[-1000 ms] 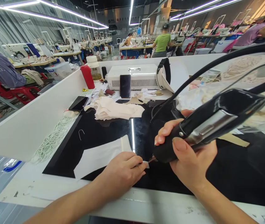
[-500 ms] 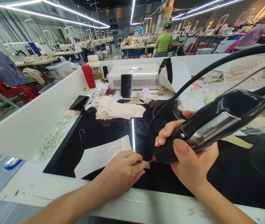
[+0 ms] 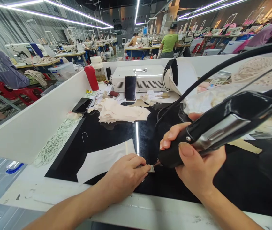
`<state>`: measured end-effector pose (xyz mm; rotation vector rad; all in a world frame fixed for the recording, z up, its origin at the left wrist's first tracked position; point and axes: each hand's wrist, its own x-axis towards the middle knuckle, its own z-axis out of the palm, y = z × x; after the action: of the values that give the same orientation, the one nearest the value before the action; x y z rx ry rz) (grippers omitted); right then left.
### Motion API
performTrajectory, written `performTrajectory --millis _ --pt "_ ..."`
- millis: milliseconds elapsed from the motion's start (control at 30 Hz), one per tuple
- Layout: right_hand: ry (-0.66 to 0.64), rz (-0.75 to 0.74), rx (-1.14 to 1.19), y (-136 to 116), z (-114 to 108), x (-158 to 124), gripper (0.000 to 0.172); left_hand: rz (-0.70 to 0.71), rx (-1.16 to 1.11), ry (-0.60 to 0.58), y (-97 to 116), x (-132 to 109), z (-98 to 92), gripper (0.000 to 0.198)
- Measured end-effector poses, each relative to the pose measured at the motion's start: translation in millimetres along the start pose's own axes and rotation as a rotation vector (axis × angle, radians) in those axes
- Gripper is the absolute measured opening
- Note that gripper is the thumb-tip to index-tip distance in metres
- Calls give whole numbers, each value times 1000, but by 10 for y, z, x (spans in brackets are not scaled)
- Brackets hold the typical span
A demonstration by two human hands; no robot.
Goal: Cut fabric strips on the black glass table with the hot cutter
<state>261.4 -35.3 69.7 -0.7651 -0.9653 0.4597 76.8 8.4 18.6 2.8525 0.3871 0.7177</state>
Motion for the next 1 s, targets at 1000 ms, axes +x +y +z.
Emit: performTrajectory --millis 1000 --pt "-49 -2 5 -79 -127 -40 46 -108 -142 -36 -109 22 -97 25"
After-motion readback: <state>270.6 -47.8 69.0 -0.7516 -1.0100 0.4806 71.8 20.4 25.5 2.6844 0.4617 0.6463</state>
